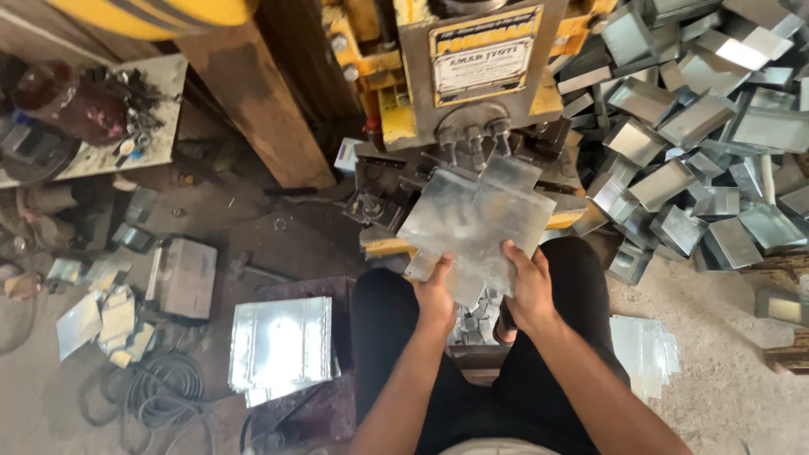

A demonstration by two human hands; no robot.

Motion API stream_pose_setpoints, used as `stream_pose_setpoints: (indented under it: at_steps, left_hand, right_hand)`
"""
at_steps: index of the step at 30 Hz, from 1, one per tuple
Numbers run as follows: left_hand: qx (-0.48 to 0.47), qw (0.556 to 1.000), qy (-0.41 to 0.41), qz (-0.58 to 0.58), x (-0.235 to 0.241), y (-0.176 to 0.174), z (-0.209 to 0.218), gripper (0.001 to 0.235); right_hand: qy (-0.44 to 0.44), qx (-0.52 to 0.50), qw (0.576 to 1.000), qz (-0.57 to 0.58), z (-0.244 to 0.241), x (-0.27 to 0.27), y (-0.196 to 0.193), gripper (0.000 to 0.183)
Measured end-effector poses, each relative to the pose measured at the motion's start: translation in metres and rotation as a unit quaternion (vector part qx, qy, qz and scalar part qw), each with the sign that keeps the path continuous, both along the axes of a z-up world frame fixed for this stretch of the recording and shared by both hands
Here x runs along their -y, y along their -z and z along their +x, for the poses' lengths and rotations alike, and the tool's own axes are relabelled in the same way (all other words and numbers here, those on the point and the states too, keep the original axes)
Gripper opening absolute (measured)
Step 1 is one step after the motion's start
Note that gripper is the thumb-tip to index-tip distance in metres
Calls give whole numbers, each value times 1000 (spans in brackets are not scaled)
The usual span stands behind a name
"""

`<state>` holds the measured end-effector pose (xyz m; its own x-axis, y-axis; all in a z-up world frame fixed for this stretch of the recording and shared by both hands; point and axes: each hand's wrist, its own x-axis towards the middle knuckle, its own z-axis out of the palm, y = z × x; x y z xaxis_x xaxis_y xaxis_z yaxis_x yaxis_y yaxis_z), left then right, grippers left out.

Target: The person places flat metal sheets into a punch press one at a time, operates the press to shape them, and sets the formed pieces aside.

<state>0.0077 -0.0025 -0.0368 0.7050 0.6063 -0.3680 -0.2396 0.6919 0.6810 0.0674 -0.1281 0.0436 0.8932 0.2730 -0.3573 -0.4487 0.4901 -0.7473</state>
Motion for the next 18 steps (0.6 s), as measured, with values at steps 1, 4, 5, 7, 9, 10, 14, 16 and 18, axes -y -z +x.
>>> stream_pose_setpoints:
  at_steps: [1,4,5,7,9,10,14,16,18]
  left_hand:
    - [0,1000,-9,6,3,2,-1,55]
    - [1,1000,-18,21,3,-3,7,56]
    - [0,1000,-7,16,3,-7,11,55]
    - [-25,999,32,32,0,-13,3,53]
    - [-72,992,87,61,-5,-14,-22,51]
    - [-23,993,97,60,-12,-14,-30,50]
    - [-42,974,44,216,-81,7,-71,38]
    - [-173,910,-30,377,-125,39,-87,32]
    - [-316,770,-28,554,-173,75,-107,39]
  right_hand:
    - [1,-2,1000,-11,0,1,1,30]
    - [-3,9,1000,-24,6,0,2,29]
    - [-8,21,999,-24,10,2,1,30]
    - [-25,52,998,-40,6,9,2,31]
    - [-32,56,996,-61,-10,24,4,33]
    - [-18,49,997,-59,-8,31,2,35]
    - [22,78,997,-19,-14,83,-9,49]
    - [43,116,992,-38,-19,119,-11,47]
    - [66,156,983,-66,-16,156,-12,46]
